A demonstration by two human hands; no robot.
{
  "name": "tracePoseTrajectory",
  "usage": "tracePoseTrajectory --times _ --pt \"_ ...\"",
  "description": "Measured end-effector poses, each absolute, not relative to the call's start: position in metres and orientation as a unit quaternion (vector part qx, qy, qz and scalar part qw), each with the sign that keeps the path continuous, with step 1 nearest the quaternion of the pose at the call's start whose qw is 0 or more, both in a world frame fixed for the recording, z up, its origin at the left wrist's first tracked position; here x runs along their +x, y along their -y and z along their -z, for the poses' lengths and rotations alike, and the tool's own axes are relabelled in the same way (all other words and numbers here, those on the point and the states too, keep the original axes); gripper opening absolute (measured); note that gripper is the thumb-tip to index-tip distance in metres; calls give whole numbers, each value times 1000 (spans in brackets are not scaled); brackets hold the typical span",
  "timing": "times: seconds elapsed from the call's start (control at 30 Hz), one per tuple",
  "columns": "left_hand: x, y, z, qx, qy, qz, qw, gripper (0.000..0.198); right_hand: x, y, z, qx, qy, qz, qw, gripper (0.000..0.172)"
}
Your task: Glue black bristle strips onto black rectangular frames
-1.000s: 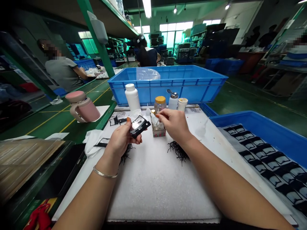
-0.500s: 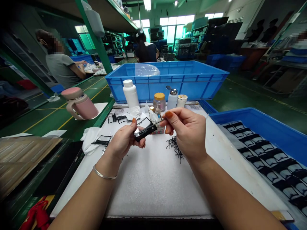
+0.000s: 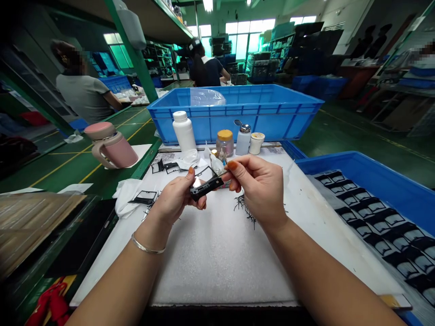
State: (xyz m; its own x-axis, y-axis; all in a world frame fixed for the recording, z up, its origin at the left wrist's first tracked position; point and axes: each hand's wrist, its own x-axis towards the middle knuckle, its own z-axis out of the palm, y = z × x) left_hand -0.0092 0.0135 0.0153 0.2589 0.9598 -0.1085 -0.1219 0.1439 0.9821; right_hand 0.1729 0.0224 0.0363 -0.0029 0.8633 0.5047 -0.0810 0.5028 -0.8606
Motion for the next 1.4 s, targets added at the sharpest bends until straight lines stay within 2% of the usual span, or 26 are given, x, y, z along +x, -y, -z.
tracePoseTrajectory --times 0.8,1.2,1.4 --pt "-9 -14 -15 494 -434 -429 620 66 187 -32 -39 -360 590 -327 644 24" --pt "-16 -14 -20 504 -446 -448 589 62 201 -46 -43 -364 501 -265 739 22" --pt "-29 -15 -26 486 -456 -507 546 62 196 -61 -36 -377 564 -258 688 22"
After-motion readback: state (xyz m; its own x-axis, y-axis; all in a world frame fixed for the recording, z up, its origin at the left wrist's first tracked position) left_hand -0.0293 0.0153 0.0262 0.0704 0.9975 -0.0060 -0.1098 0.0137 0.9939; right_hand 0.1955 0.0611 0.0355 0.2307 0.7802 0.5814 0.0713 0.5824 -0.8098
